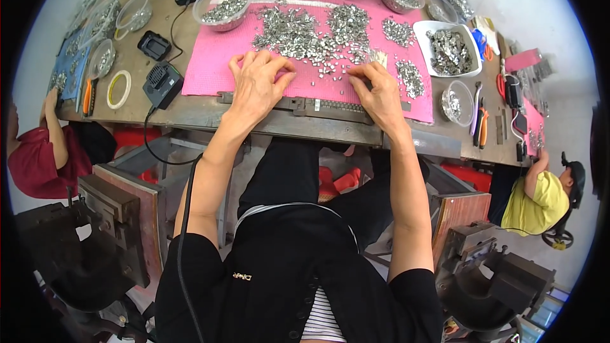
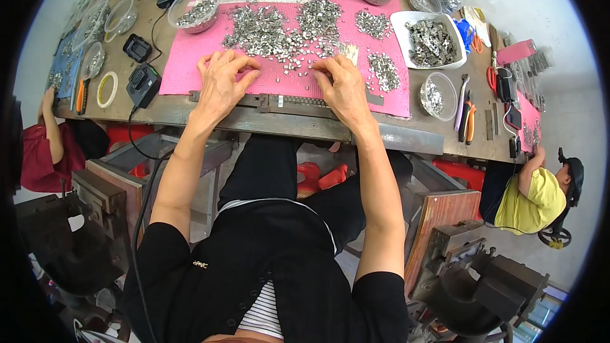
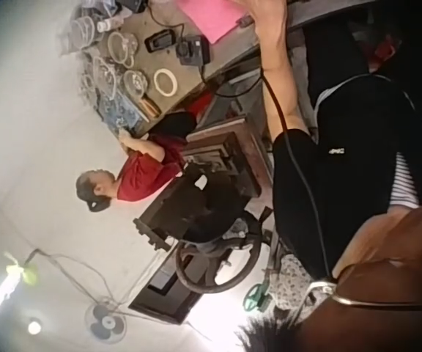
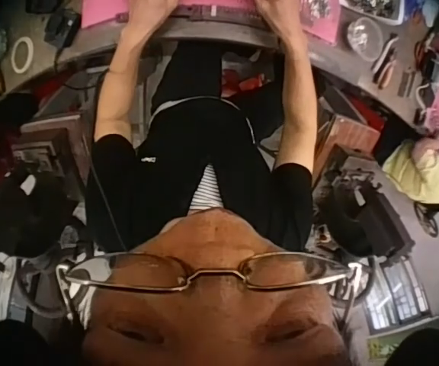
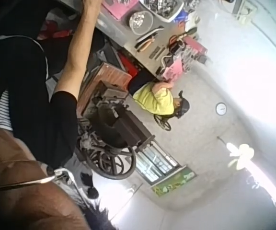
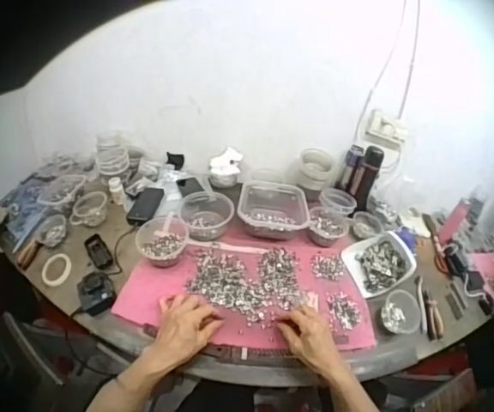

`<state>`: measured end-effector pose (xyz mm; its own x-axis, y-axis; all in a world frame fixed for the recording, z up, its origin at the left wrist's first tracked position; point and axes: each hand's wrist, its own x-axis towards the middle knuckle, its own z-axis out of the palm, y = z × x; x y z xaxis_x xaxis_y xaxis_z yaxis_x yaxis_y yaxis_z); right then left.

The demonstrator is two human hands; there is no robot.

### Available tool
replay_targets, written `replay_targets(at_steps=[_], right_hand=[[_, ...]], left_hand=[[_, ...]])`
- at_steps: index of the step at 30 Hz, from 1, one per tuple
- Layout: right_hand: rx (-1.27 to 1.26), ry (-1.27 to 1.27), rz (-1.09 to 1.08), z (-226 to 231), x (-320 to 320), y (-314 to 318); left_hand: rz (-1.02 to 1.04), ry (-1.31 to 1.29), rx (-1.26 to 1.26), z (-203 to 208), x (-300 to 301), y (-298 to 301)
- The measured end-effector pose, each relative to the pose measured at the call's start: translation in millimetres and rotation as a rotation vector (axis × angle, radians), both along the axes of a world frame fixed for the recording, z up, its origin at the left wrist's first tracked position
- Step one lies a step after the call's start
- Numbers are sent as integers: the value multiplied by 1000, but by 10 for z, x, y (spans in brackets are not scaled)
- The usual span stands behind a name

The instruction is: Sorting small metal components and placing them into a fixture before using a manual press.

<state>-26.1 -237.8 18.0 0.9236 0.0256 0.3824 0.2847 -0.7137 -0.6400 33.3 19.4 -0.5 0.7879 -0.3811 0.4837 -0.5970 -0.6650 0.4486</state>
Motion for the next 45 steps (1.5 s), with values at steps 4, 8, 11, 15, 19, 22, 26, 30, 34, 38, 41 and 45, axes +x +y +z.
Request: replay_targets(at_steps=[4,8,11,15,19,22,26,30,34,38,41,45], right_hand=[[-92,-23,-31,-112,115,-4],[-152,-30,-49,-131,149,18],[-181,-67,-39,-143,162,11],[-184,-101,-46,-159,167,21],[-128,-65,-82,-210,188,23],[-116,-62,-83,-179,181,38],[-94,-59,-92,-167,165,37],[-76,-59,-79,-151,154,41],[-86,-54,-85,-152,158,47],[-97,-52,-91,-179,196,29],[-92,-47,-76,-125,184,36],[-6,-79,-5,-15,-161,188]], left_hand=[[-47,-15,39,20,33,-12],[-83,-50,29,32,37,-23],[-100,-53,72,53,39,-10],[-114,-33,72,34,66,-20],[-141,2,-20,-2,67,-160],[-158,28,-53,-10,81,-287],[-192,54,-36,-23,128,-391],[-200,58,-45,14,111,-386],[-185,2,24,26,122,-416],[-209,2,66,40,164,-447],[-244,-21,50,53,132,-419],[-322,23,-72,154,-151,-299]])
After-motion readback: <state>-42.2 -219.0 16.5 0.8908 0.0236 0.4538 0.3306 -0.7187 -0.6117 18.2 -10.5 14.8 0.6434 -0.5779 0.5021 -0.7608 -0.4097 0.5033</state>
